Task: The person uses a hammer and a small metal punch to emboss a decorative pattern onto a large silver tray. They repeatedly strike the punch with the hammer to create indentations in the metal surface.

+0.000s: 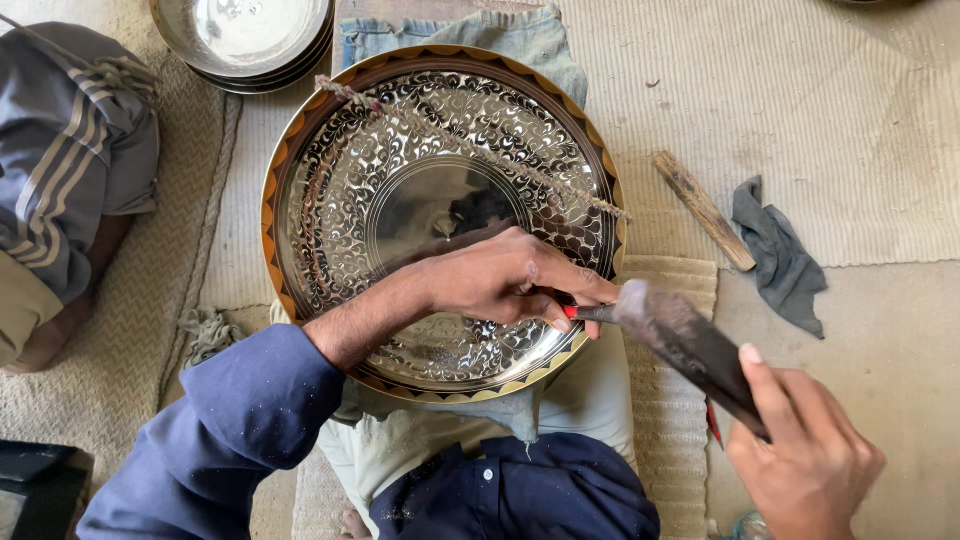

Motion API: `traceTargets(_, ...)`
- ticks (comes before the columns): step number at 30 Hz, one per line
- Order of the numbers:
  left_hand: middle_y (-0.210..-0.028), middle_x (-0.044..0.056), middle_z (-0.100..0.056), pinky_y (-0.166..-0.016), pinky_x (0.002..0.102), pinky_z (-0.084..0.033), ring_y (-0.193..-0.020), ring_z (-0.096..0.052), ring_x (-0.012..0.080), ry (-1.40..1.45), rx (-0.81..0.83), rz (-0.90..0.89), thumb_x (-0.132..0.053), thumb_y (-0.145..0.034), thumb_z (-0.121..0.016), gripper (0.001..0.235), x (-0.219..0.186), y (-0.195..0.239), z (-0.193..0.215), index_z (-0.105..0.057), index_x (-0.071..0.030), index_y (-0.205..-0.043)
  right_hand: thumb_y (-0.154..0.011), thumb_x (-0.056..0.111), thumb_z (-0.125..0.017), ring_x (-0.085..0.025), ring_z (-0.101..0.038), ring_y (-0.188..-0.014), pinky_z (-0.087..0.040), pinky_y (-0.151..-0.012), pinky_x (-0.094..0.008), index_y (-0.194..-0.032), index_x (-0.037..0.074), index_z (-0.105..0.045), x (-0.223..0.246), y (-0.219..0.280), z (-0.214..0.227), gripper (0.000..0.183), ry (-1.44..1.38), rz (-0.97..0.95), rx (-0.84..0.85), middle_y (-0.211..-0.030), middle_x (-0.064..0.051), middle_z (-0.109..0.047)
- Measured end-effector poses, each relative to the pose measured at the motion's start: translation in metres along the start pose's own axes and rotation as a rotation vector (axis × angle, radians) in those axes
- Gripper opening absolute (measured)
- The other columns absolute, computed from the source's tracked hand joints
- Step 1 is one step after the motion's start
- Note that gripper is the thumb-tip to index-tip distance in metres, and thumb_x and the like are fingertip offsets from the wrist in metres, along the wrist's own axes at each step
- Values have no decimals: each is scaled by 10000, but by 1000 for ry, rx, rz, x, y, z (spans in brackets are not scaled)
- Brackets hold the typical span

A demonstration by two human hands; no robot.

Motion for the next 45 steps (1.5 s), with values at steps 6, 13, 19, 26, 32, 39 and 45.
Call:
traceTargets(6,-1220,-51,-772,-919,344,-624,-1098,-767,152,3,-13,-57,-108,-970,-687,532,-1,1,1,-555,-175,-1481,-753,7,-812,-299,-735,-838,-588,-751,-425,-1444,115,-495,-1,-7,6,768,13,15,4,-956,-134,-721)
traceTargets(13,-1208,-64,-777,-925,343,-622,-1103,-766,149,-1,-1,-52,-102,-966,-703,534,1,1,1,-560,-180,-1475,-696,-28,-845,-290,-739,-803,-591,-725,-429,-1426,147,-548,-8,-10,4,807,241,-16,140,-930,-136,-738)
traceTargets(19,-1256,-60,-761,-950,354,-617,-1153,-753,170,-5,-10,-95,-74,-976,-683,550,-1,2,2,-542,-172,-1498,-696,5,-847,-338,-734,-848,-587,-749,-440,-1389,133,-537,3,-15,13,770,208,83,53,-949,-165,-732)
traceTargets(26,-1246,-66,-764,-918,353,-620,-1133,-761,163,11,-4,-78,-82,-980,-703,537,2,1,2,-547,-177,-1485,-748,-5,-797,-332,-730,-880,-581,-784,-428,-1413,103,-566,-6,-17,14,712,72,-15,3,-988,-134,-717)
traceTargets(32,-1257,-53,-758,-943,360,-616,-1155,-753,181,-11,-7,-109,-80,-988,-697,529,1,2,4,-543,-168,-1486,-769,9,-802,-351,-733,-970,-592,-848,-436,-1414,82,-591,-21,-9,7,683,49,14,6,-1088,-172,-721)
traceTargets(39,-1188,-62,-783,-855,339,-613,-1069,-778,166,-19,-64,7,-129,-968,-703,467,1,1,6,-582,-154,-1418,-913,34,-800,-240,-670,-894,-579,-847,-350,-1363,116,-505,-43,12,-5,544,-456,-80,-72,-1045,-106,-664)
traceTargets(45,-1153,-32,-785,-868,335,-614,-1028,-773,168,-33,-77,-21,-120,-971,-732,450,-7,1,7,-589,-137,-1397,-786,46,-816,-303,-702,-764,-563,-682,-396,-1332,63,-531,-24,-8,-11,616,-87,-58,46,-965,-185,-720)
Point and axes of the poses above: each hand's wrist, its own y-axis away from the middle knuckle, its own z-axis out of the back of the hand, x = y × z, the point moved 7 cm from there along -y, towards the middle knuckle
